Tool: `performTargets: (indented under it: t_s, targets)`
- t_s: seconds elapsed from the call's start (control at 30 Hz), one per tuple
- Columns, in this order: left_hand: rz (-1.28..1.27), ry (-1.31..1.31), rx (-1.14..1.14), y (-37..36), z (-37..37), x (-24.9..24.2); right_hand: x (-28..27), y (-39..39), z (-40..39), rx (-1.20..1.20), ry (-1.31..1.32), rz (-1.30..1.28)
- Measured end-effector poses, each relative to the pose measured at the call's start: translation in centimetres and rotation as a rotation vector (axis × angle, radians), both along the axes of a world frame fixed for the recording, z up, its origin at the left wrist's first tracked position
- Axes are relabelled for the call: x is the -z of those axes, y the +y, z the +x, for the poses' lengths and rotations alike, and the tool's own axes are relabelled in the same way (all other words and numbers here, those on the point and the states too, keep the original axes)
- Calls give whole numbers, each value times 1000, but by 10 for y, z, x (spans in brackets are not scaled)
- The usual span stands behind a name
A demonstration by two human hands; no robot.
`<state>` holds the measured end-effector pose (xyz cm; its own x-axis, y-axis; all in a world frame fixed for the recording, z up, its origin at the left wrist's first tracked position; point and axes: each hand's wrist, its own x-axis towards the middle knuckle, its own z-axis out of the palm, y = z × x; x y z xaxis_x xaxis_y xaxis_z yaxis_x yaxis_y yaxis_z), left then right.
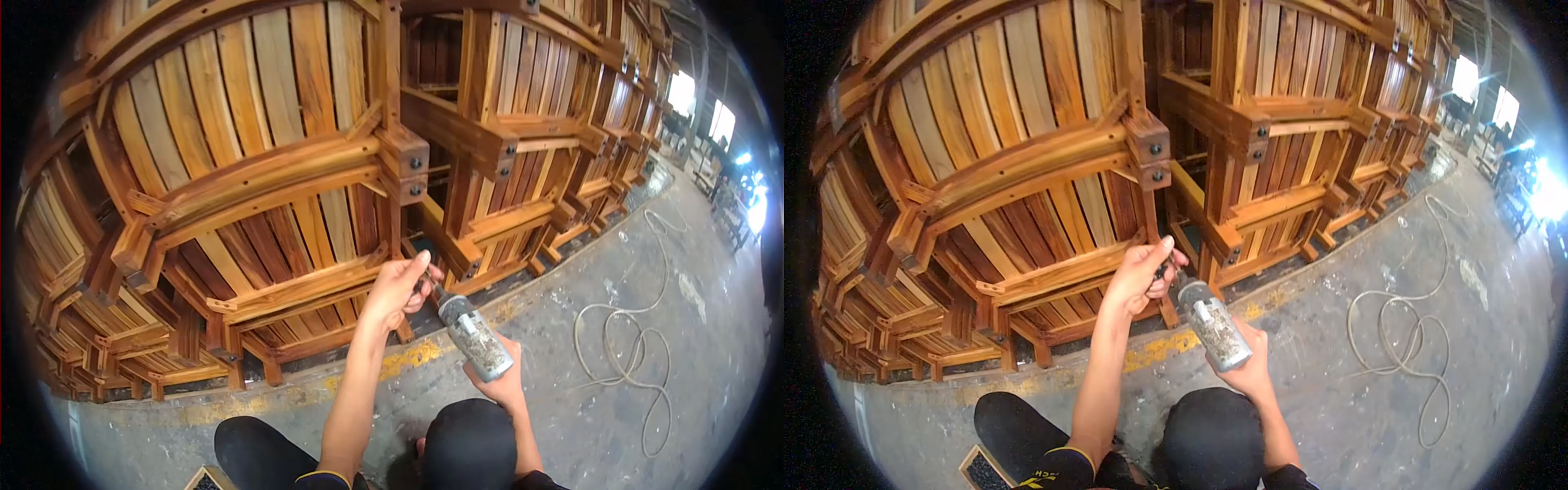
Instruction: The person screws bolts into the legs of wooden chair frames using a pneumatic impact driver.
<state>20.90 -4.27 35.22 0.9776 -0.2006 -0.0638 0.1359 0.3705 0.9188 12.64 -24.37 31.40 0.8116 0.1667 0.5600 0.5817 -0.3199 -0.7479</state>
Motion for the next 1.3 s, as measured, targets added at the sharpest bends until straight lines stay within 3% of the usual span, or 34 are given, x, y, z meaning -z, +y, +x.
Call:
performTargets:
  t_s: [0.17,0.33,0.37,0.43,0.47,0.6,0.87,1.3]
  targets:
    - [-244,-178,63,10,8,-73,-70,12,26,25,-217,-47]
    - [-392,-379,238,13,25,-151,-134,16,50,-100,-225,279]
    - [-378,-410,266,12,29,-168,-151,11,54,-35,-306,105]
    - [-388,-493,320,9,40,-202,-186,11,60,-133,-209,276]
    - [-385,-540,329,7,45,-218,-208,15,55,-12,-188,324]
    - [-483,-629,428,1,68,-262,-265,14,60,-115,-142,314]
    - [-638,-661,446,1,95,-288,-311,20,81,-189,-162,251]
    - [-534,-672,424,4,90,-295,-318,24,83,-200,-180,264]
